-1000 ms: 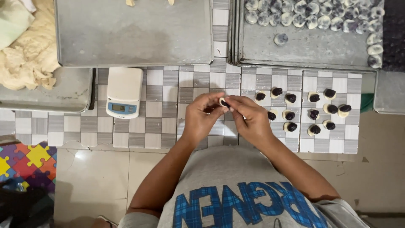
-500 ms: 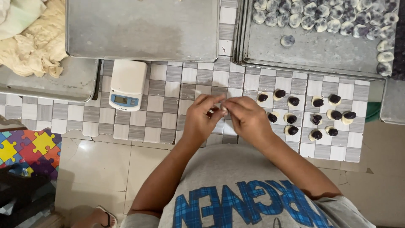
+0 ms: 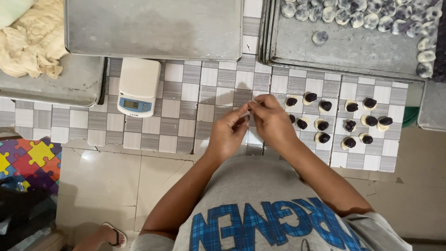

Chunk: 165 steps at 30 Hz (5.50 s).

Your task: The person is taking small portions of dough, flattening them by hand, placing a dark purple filling inside, and sealing the dough around it.

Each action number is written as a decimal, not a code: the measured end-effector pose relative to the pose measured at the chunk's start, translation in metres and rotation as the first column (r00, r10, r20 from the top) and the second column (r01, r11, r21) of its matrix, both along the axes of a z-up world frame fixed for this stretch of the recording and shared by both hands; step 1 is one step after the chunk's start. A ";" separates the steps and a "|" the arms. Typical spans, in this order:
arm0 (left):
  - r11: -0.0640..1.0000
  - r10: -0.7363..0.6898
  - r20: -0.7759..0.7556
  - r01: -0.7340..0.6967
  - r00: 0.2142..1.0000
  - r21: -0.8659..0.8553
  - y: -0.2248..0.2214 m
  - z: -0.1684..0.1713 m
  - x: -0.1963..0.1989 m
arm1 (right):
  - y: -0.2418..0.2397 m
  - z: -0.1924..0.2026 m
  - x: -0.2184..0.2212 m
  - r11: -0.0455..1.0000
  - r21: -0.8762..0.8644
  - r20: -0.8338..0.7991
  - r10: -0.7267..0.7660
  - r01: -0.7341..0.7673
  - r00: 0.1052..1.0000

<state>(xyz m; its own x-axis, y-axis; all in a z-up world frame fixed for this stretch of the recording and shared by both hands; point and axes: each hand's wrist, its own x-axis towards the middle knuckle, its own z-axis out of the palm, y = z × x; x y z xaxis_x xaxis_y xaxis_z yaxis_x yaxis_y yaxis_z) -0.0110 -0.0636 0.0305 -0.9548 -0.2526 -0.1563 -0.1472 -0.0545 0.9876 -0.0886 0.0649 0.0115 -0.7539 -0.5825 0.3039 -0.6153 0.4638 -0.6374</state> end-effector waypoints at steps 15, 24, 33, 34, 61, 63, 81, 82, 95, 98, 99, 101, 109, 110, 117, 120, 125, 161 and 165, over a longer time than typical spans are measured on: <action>0.993 0.061 0.349 -0.020 0.935 -0.120 -0.060 -0.035 0.010 | -0.016 -0.001 -0.018 0.968 0.159 0.160 0.169 -0.195 0.972; 0.987 0.143 0.313 -0.113 0.939 -0.114 -0.077 -0.072 0.012 | -0.003 -0.111 -0.019 0.832 0.546 -0.230 0.035 0.099 0.973; 0.985 0.175 0.234 -0.171 0.956 -0.036 -0.086 -0.084 0.009 | -0.022 -0.008 -0.026 0.796 0.590 -0.167 0.281 -0.133 0.945; 0.984 0.176 0.237 -0.172 0.956 -0.036 -0.087 -0.083 0.008 | -0.011 -0.037 -0.030 0.796 0.591 -0.165 0.283 -0.135 0.945; 0.989 0.139 0.264 -0.150 0.954 0.021 -0.096 -0.088 0.002 | -0.031 -0.027 -0.078 0.868 0.460 0.613 -0.157 -0.188 0.774; 0.988 0.138 0.289 -0.152 0.947 0.026 -0.096 -0.084 0.001 | -0.039 -0.027 -0.077 0.805 0.557 0.562 -0.183 -0.206 0.807; 0.987 0.140 0.297 -0.155 0.944 0.028 -0.097 -0.083 -0.003 | -0.046 -0.020 -0.068 0.714 0.568 0.494 0.101 -0.408 0.864; 0.988 0.135 0.295 -0.150 0.946 0.028 -0.097 -0.082 -0.003 | -0.045 -0.020 -0.070 0.716 0.570 0.492 0.096 -0.403 0.865; 0.987 0.160 0.324 -0.150 0.932 -0.055 -0.092 -0.068 -0.006 | 0.011 0.023 -0.164 0.988 -0.062 -0.470 -0.155 0.143 0.869; 0.979 0.199 0.225 -0.185 0.954 -0.081 -0.088 -0.083 0.001 | 0.036 -0.038 -0.155 0.929 0.264 -0.547 -0.077 0.259 0.834; 0.974 0.221 0.145 -0.210 0.964 -0.087 -0.088 -0.089 0.002 | 0.046 -0.061 -0.149 0.859 0.443 -0.555 0.038 0.257 0.831; 0.970 0.236 0.139 -0.224 0.962 -0.093 -0.085 -0.089 0.000 | 0.056 -0.042 -0.127 0.854 0.450 -0.512 0.006 0.262 0.859; 0.960 0.204 0.144 -0.168 0.968 -0.226 -0.071 -0.082 0.004 | 0.075 -0.015 -0.070 0.572 0.813 0.239 -0.157 -0.109 0.958; 0.952 0.193 0.147 -0.149 0.970 -0.268 -0.068 -0.078 0.004 | 0.081 -0.024 -0.071 0.603 0.794 0.219 -0.164 -0.078 0.962; 0.933 0.099 0.149 -0.039 0.984 -0.359 -0.031 -0.061 -0.002 | 0.096 -0.039 -0.075 0.773 0.635 0.310 -0.268 0.011 0.912; 0.950 0.017 0.102 0.016 0.995 -0.310 -0.004 -0.043 -0.018 | 0.092 -0.032 -0.062 0.791 0.611 0.156 -0.090 -0.024 0.984; 0.869 -0.298 -0.015 0.265 0.955 -0.418 0.028 -0.035 -0.046 | 0.097 -0.036 -0.054 0.871 0.472 -0.104 0.205 -0.134 0.973; 0.996 0.080 -0.299 -0.061 0.951 0.073 -0.013 -0.003 -0.029 | 0.008 0.020 -0.015 0.825 -0.492 0.626 0.114 0.278 0.771; 0.973 -0.060 -0.263 -0.003 0.963 -0.230 -0.017 0.006 -0.025 | 0.003 0.038 -0.021 0.931 -0.309 0.360 -0.076 0.196 0.930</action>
<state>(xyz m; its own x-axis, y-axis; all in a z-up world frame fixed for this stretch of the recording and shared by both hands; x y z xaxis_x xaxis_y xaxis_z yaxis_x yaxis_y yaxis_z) -0.0363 -0.0809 0.0367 -0.9609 -0.2237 0.1632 0.1251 0.1751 0.9766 -0.1096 0.0682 0.0494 -0.9098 -0.3756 0.1766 -0.2830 0.2504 -0.9258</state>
